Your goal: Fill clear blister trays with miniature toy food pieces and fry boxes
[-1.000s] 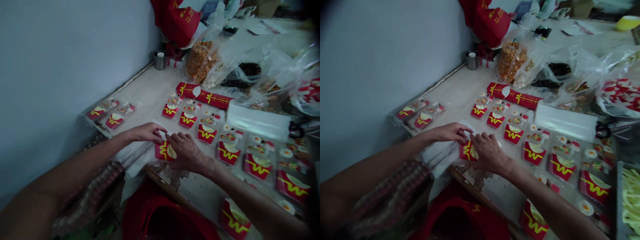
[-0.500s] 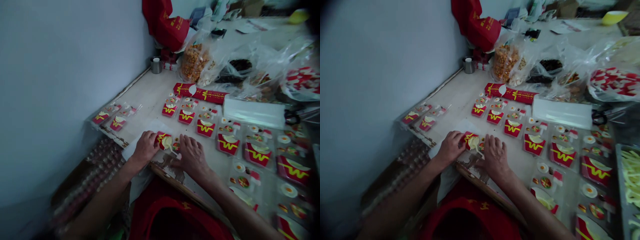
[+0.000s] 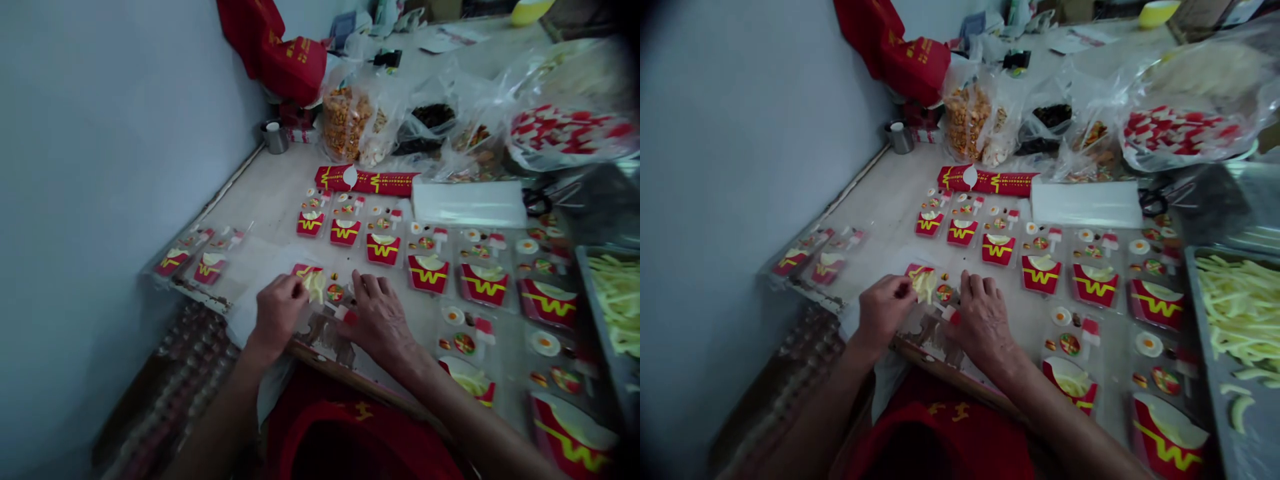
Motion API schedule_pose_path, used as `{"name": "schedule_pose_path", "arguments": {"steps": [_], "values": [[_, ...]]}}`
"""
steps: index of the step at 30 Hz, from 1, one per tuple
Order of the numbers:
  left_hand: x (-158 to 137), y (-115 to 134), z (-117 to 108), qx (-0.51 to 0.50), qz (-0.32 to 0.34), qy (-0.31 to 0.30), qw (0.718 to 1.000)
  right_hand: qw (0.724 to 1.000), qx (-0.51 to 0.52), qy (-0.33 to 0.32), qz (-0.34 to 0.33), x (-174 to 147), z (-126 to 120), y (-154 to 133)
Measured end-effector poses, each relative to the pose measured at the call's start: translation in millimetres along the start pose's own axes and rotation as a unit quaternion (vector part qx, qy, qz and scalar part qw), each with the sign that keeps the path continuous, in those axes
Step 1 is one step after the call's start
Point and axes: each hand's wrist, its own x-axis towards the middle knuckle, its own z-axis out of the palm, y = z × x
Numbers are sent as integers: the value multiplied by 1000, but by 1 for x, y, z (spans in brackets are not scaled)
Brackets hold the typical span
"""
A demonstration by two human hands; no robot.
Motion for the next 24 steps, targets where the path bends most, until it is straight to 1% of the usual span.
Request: {"name": "schedule_pose_path", "arguments": {"steps": [2, 3, 6, 8, 10, 12, 14, 16, 18, 19, 21, 22, 23, 24], "values": [[2, -5, -2, -25, -21, 21, 999, 1000, 2, -11, -6, 0, -4, 1], [2, -5, -3, -29, -18, 21, 999, 1000, 5, -15, -6, 1, -5, 0], [-2, 4, -6, -21, 32, 22, 999, 999, 27, -23, -6, 5, -3, -6], [-8, 9, -10, -24, 48, 36, 998, 999, 46, -21, -18, 6, 0, -10], [-14, 8, -16, -41, 29, 44, 998, 998, 56, -18, -26, 5, 2, -15], [-20, 3, -22, -53, -1, 45, 998, 998, 54, -22, -21, 1, 2, -20], [-26, 3, -25, -58, -2, 30, 998, 998, 47, -29, -7, 0, 1, -27], [-34, 10, -24, -80, 18, 4, 997, 998, 42, -37, -6, 2, 1, -35], [-43, 20, -21, -115, 23, -17, 993, 998, 47, -41, -23, 6, 2, -41], [-46, 24, -19, -132, 11, -16, 991, 997, 62, -39, -35, 8, 4, -41], [-49, 27, -17, -154, -31, 0, 988, 990, 134, -27, -38, 9, 10, -34], [-49, 26, -16, -159, -52, 12, 986, 980, 197, -20, -17, 7, 13, -27], [-48, 24, -15, -165, -68, 22, 984, 960, 278, -22, 21, 5, 16, -20], [-46, 21, -13, -173, -78, 25, 982, 925, 371, -43, 67, 2, 19, -12]]}}
